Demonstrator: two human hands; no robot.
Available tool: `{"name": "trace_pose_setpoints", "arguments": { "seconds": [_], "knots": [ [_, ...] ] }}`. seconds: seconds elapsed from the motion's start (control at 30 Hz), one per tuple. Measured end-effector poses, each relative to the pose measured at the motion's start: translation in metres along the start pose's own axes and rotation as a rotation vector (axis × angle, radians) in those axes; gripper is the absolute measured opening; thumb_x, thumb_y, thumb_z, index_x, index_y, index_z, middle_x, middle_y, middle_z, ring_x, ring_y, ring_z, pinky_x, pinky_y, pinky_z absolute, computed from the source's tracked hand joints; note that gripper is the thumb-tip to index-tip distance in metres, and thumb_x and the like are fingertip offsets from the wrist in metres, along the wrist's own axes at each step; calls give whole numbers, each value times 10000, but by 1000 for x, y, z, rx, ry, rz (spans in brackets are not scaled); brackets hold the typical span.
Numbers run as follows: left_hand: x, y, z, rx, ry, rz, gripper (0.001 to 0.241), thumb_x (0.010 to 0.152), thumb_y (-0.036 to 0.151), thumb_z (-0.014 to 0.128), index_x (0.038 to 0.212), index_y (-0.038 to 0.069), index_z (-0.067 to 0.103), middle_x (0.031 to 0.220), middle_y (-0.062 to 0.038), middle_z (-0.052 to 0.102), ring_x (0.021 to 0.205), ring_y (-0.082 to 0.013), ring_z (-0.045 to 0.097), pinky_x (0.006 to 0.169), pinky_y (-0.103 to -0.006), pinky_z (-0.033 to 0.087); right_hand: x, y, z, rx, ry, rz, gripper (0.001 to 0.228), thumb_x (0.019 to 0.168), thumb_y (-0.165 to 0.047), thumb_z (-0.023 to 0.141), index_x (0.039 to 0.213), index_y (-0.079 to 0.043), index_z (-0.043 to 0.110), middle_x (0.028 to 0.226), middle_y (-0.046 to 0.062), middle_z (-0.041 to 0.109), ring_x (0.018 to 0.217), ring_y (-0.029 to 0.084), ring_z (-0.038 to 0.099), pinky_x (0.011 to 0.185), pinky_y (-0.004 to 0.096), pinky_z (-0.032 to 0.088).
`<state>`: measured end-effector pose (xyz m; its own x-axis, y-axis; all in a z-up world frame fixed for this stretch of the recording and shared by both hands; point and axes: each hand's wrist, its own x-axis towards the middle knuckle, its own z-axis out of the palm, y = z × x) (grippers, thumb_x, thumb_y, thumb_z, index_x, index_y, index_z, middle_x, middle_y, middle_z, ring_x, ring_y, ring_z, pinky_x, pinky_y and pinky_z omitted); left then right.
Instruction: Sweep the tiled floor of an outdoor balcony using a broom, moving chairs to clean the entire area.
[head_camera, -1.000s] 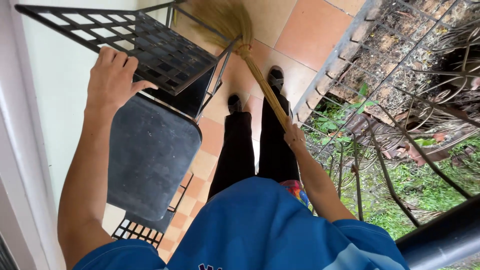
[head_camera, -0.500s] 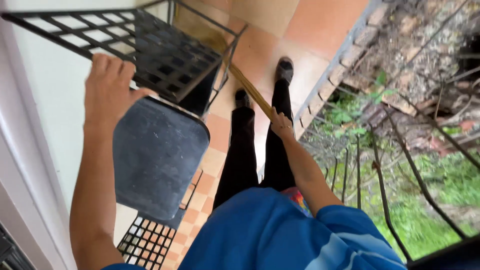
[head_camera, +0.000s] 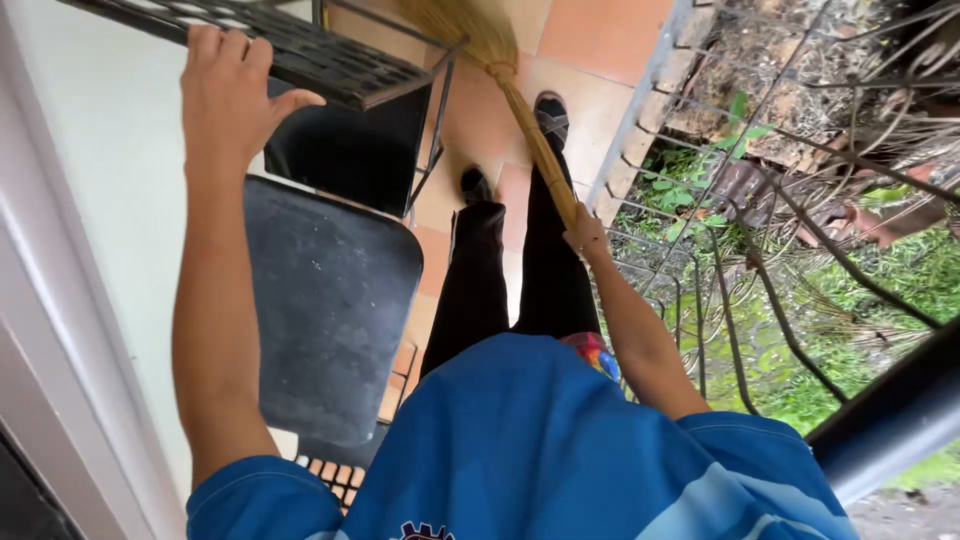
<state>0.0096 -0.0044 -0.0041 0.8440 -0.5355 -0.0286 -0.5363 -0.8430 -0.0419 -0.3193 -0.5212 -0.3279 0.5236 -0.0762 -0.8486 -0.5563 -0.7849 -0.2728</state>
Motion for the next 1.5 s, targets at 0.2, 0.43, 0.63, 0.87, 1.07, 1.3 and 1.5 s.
{"name": "trace_pose_setpoints", "arguments": {
  "seconds": [0.2,0.43,0.63,0.87,1.07,1.3,1.5],
  "knots": [
    [16,1,8,-36,131,30,733,901,733,597,972,6,659,1003,-100,608,1104,-332,506,948,-448,514,-28,26,-36,-93,92,27,666,791,-304,829,1340,-102,512,1070,286,705,980,481,691,838,543,577],
    [50,-21,50,1,246,110,809,923,804,579,763,11,584,813,-93,556,930,-291,502,921,-469,499,-94,16,-4,158,348,45,603,741,-272,841,1254,-62,604,953,196,750,812,370,738,802,460,601],
    [95,-33,77,-53,165,86,853,902,825,605,677,6,528,701,-97,492,784,-289,461,830,-484,477,-208,-59,-42,933,194,101,625,793,-43,748,1385,-56,546,735,113,634,545,238,603,448,385,500],
    [134,-28,73,-84,35,7,871,907,831,638,706,-11,533,678,-119,500,770,-304,467,818,-493,466,-234,-109,-91,1465,-163,6,500,818,-2,680,1286,-87,524,739,72,559,484,132,523,376,262,415],
    [155,-21,84,-77,62,30,944,931,918,563,733,-5,542,748,-138,537,815,-323,476,877,-522,448,-132,-138,-119,1590,-403,-62,227,930,-73,655,1069,28,507,800,127,598,505,114,510,400,232,433],
    [168,14,64,-53,38,-38,910,891,904,503,725,10,553,748,-131,540,818,-318,490,1008,-506,424,10,-90,-160,1716,-537,223,263,910,-99,681,1079,-21,495,764,130,585,463,120,505,388,213,465],
    [168,28,45,9,7,-44,850,922,844,549,801,5,600,800,-140,561,880,-323,508,1061,-488,425,36,12,-175,1479,34,382,258,865,-58,799,991,52,603,791,133,620,575,237,628,432,319,526]
  ]
}}
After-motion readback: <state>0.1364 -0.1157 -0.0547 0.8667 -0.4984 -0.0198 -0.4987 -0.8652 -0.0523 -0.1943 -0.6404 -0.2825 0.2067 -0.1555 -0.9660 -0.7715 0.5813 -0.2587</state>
